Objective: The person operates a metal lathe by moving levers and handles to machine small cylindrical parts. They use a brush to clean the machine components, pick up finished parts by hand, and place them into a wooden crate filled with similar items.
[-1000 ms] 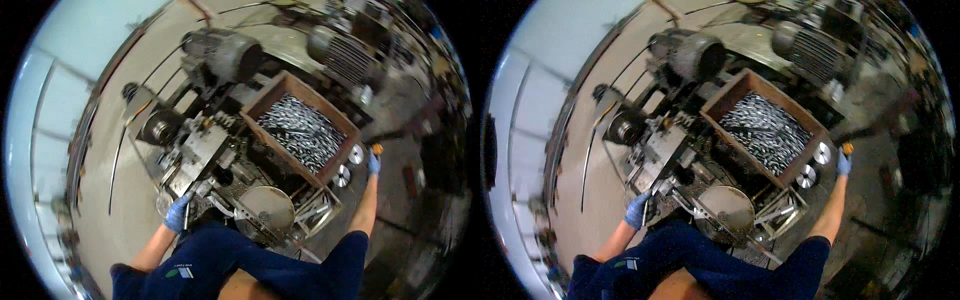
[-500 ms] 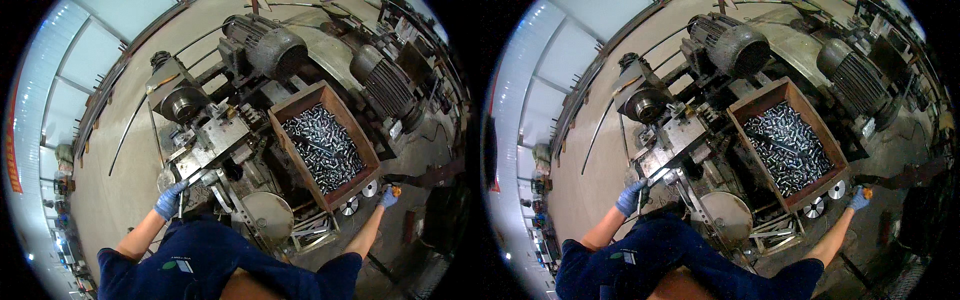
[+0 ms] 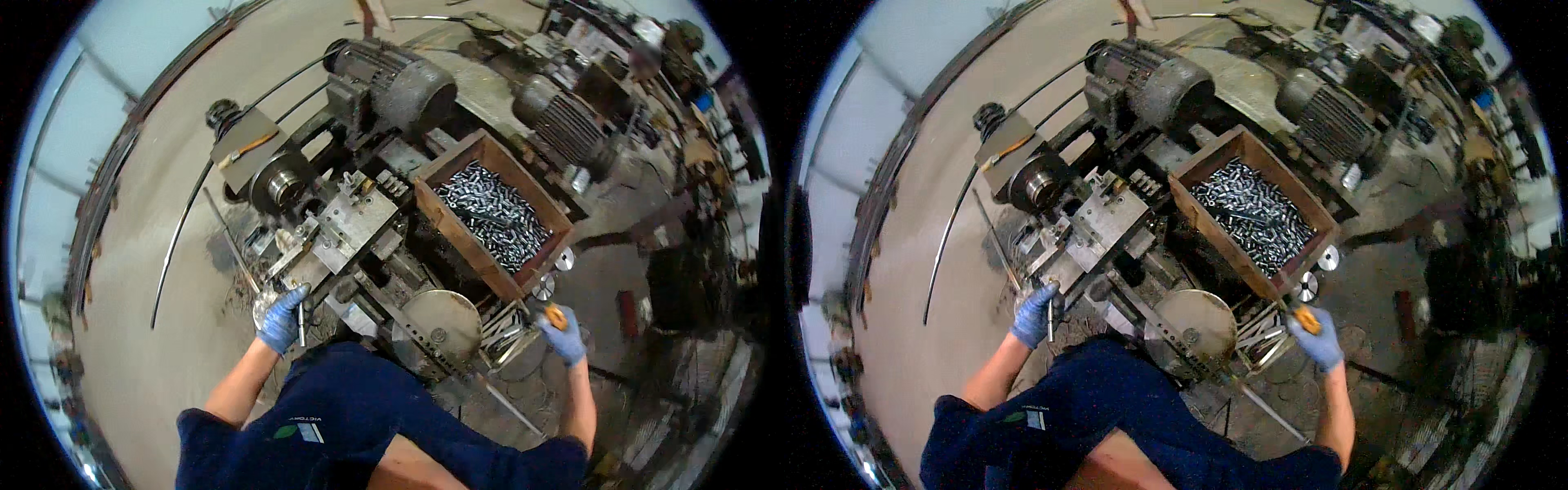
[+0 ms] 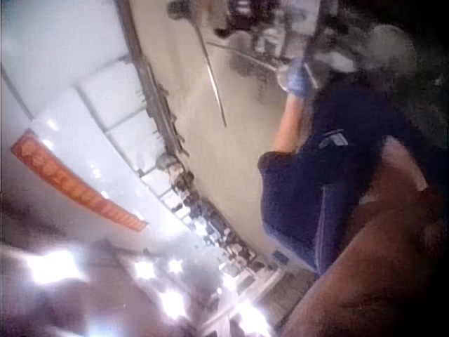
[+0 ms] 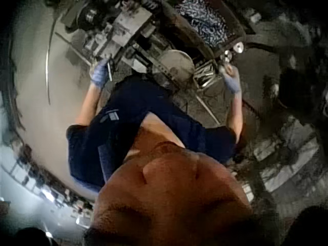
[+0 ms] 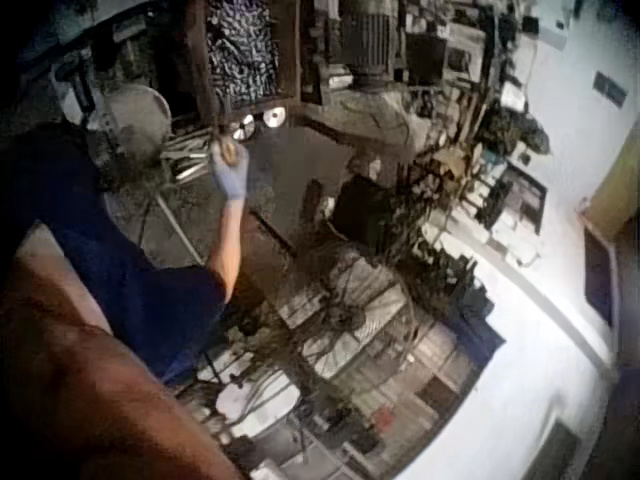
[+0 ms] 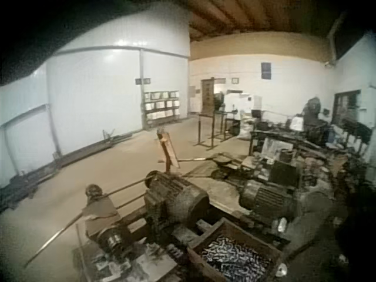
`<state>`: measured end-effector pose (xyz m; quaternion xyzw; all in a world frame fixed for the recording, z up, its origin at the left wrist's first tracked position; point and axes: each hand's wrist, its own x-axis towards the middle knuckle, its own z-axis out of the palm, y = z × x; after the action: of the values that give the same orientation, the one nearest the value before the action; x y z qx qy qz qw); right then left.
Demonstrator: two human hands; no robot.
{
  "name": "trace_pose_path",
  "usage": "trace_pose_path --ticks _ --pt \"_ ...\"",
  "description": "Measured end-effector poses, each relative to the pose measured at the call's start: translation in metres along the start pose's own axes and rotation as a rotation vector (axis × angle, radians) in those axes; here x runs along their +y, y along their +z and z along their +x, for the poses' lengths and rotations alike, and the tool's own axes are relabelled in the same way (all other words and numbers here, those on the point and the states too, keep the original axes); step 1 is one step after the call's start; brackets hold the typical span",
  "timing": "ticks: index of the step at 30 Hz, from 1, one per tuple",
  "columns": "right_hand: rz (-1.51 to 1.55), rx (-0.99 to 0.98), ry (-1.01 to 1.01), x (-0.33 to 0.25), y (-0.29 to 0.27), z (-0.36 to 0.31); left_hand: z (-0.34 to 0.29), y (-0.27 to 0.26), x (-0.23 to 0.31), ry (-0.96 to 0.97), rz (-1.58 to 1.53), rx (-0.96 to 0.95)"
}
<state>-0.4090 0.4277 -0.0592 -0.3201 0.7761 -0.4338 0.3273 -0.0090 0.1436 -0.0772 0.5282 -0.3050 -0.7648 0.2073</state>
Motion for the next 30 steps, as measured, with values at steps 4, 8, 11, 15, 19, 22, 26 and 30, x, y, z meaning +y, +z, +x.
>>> trace_pose_path --ticks 4,8,11,15,19,22,26,30 --pt "-0.525 -0.023 -0.193 -0.076 0.058 0.042 0.003 -0.032 0.012 0.015 -0.125 -0.180" --pt "-0.988 -0.256 0.026 -0.153 0.128 0.089 0.004 -0.061 0.022 0.042 -0.313 -0.138" --pt "-1.081 -0.301 0.032 -0.158 0.166 0.128 0.005 -0.099 0.029 0.006 -0.373 -0.187" --pt "-1.101 -0.348 0.055 -0.176 0.194 0.148 -0.030 -0.133 0.041 0.140 -0.420 0.009" --pt "-1.187 -0.389 0.058 -0.190 0.202 0.150 -0.020 -0.192 0.020 0.212 -0.451 0.144" --pt "-1.258 -0.299 0.011 -0.198 0.201 0.151 -0.028 -0.215 0.012 0.251 -0.489 0.122" --pt "-1.364 -0.410 -0.051 -0.253 0.203 0.139 -0.028 -0.240 -0.003 0.260 -0.609 0.169" --pt "-1.653 -0.546 -0.138 -0.329 0.259 0.125 -0.029 -0.253 -0.007 0.197 -0.654 0.284"
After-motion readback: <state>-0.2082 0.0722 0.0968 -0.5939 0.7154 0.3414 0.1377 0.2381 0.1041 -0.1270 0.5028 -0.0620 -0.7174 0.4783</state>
